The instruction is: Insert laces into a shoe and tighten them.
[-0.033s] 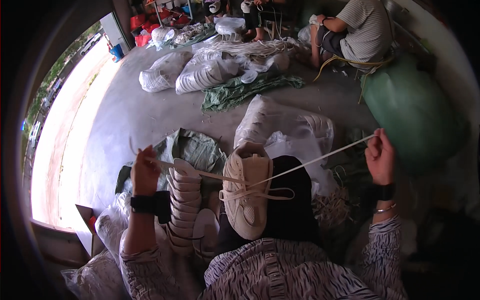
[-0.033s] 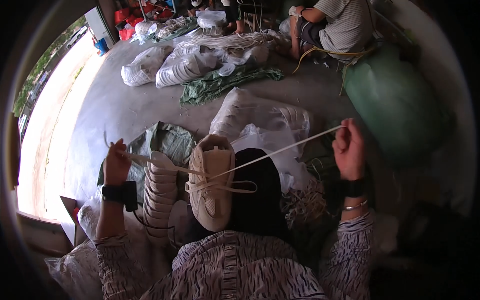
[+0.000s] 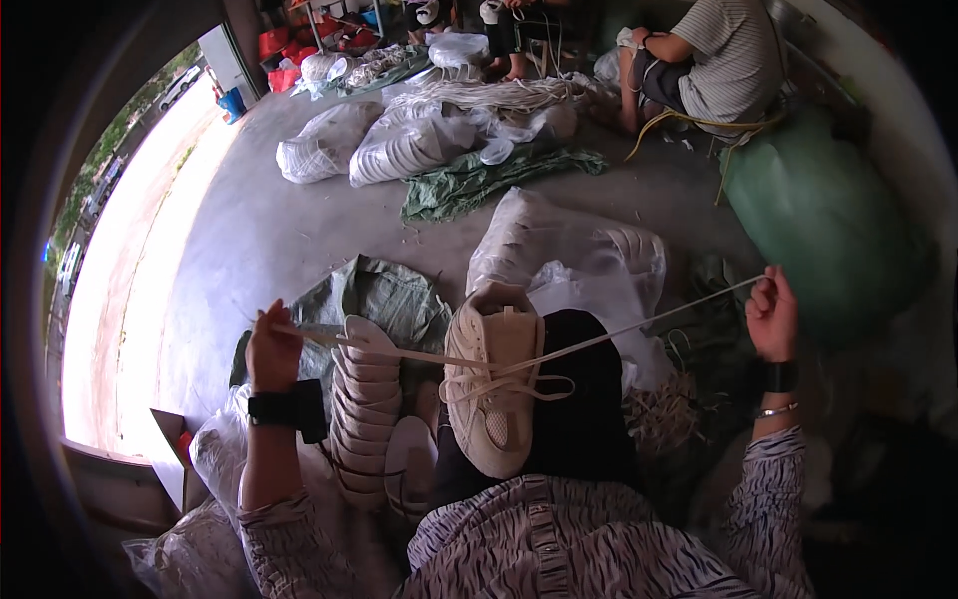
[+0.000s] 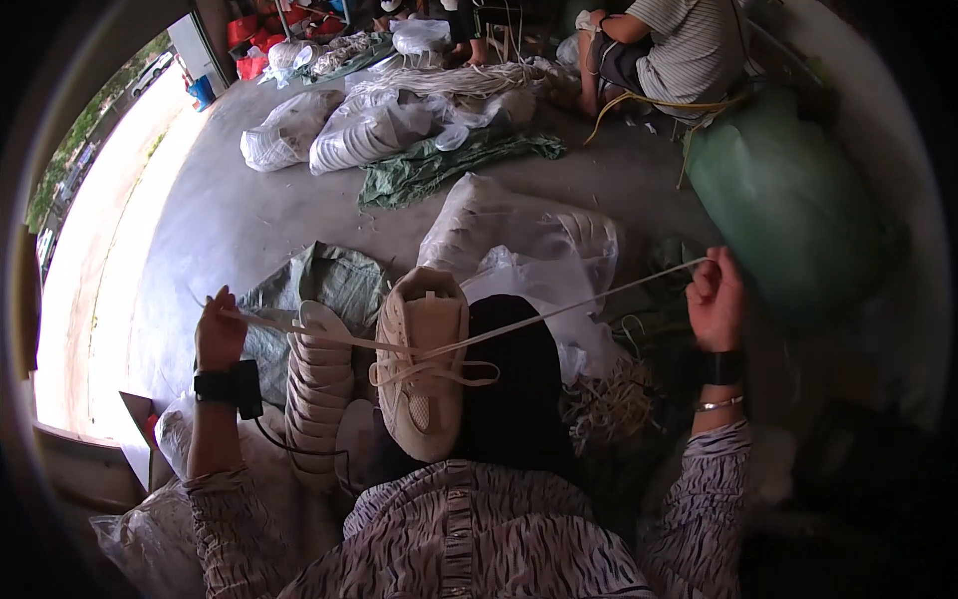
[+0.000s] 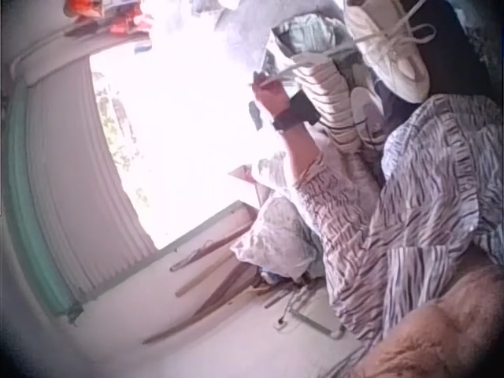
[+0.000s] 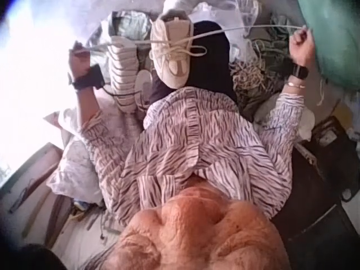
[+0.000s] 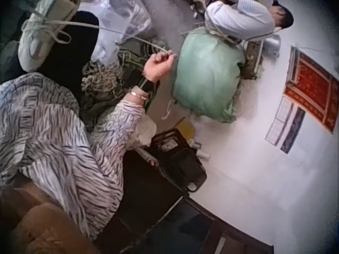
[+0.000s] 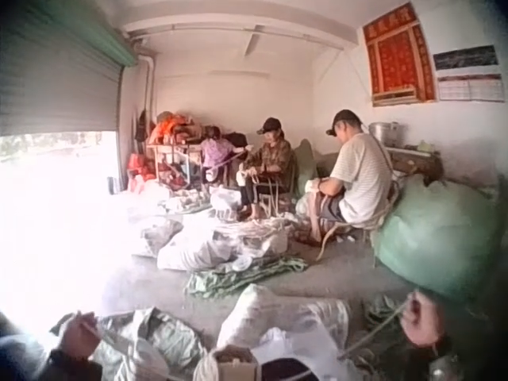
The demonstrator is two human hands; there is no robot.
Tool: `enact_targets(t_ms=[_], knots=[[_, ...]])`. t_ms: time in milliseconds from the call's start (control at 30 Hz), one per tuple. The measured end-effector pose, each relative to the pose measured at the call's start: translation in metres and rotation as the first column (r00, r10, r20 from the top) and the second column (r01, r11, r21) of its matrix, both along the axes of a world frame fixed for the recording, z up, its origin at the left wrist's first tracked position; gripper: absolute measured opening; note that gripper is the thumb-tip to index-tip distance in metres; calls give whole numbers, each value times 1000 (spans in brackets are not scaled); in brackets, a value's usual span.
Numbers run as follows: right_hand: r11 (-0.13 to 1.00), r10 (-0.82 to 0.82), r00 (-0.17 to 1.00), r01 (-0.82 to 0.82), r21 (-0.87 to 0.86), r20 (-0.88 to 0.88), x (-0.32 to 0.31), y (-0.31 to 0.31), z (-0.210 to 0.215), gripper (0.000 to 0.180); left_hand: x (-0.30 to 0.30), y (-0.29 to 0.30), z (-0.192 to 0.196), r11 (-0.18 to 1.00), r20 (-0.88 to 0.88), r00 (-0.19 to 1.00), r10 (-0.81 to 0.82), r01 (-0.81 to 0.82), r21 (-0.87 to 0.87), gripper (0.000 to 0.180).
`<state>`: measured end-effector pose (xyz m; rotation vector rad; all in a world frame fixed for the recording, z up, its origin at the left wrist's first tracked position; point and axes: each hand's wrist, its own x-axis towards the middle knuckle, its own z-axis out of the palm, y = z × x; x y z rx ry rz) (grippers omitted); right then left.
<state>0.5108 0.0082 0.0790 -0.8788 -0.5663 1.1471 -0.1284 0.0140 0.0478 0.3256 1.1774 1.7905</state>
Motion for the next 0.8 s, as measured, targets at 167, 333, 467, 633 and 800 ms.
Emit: enact_targets(t_ms=[167, 333, 467, 633, 800], knots=[[926, -204, 979, 187, -328, -16, 27, -11, -53, 17, 12, -36, -8, 979, -210, 956, -205, 202, -32, 30], [904, 425, 862, -386, -185, 276, -114, -7, -43, 19, 153, -68, 15, 624, -513, 415, -752, 700, -348, 43], [632, 692, 315, -699, -335, 650, -198, -22, -31, 16, 182, -73, -21, 712, -581, 478, -659, 644, -279, 33], [905, 368, 558, -397, -150, 743, -172, 2, -41, 22, 182, -61, -33, 744, -188, 722, -666, 622, -244, 28], [903, 330, 819, -130, -409, 469, -95, 8, -77, 23, 192, -62, -39, 781, -386, 686, -617, 591, -200, 19]])
